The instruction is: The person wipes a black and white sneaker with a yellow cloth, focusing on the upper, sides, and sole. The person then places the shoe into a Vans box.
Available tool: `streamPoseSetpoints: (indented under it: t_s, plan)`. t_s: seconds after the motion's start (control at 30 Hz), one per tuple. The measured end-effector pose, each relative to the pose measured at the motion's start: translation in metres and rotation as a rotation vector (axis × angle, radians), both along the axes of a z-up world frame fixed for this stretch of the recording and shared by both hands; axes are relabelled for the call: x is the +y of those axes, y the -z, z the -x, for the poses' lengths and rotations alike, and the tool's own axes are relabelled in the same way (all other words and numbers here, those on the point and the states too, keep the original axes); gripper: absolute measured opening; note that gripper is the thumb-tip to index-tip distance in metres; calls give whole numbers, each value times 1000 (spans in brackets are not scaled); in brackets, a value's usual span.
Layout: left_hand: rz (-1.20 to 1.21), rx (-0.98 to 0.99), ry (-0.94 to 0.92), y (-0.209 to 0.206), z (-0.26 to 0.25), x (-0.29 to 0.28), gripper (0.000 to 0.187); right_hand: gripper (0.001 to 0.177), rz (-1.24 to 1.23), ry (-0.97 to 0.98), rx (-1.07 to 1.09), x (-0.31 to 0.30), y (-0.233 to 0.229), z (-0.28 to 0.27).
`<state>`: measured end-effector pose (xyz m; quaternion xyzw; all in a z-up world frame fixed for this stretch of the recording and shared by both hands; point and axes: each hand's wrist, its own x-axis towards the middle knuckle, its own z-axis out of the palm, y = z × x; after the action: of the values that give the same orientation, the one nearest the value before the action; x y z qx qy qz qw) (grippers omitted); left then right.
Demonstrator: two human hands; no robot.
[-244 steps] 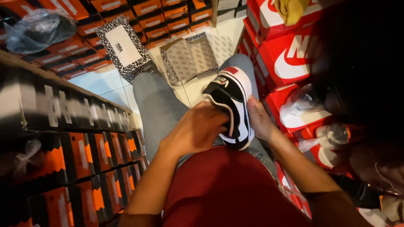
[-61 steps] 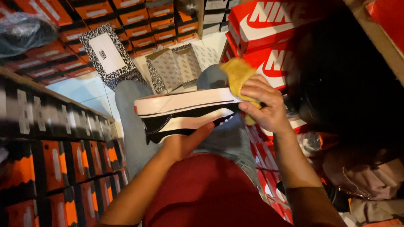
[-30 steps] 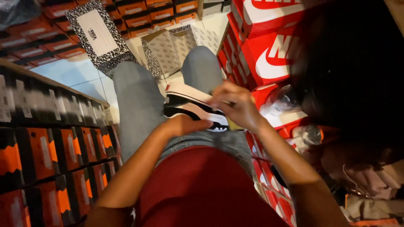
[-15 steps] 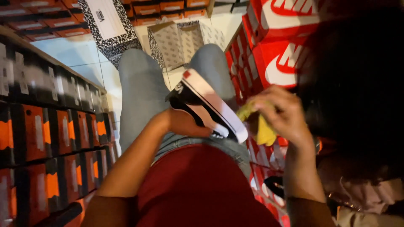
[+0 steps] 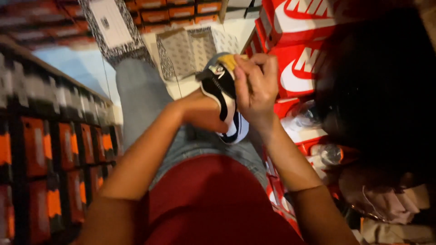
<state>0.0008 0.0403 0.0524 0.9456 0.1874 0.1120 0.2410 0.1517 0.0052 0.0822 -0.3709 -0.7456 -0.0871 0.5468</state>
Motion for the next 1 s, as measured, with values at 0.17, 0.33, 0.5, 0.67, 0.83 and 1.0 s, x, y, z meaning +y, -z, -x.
streamPoseSetpoints:
  t_s: [0.17,0.33,0.5,0.67,0.83,1.0]
  plan:
    - [114,315,-164,-5,-9,-12,62,21,-78,123,-4,-28,24,-18]
    - [192,481,-186,-21,-14,-10,73,32,-211,123,2,-35,54,-24]
    - [330,333,-170,-15,19,3,67,38,-19,53,-52,-48,65,-14]
    - [331,280,-129,-31,14,1,59,28,159,74,34,-48,61,-56]
    - [384,314,-197,15,21,20,40,20,244,187,423,-81,-33,-105]
    - [381,234,-218,21,23,21,40,26,353,140,397,-81,-32,-115]
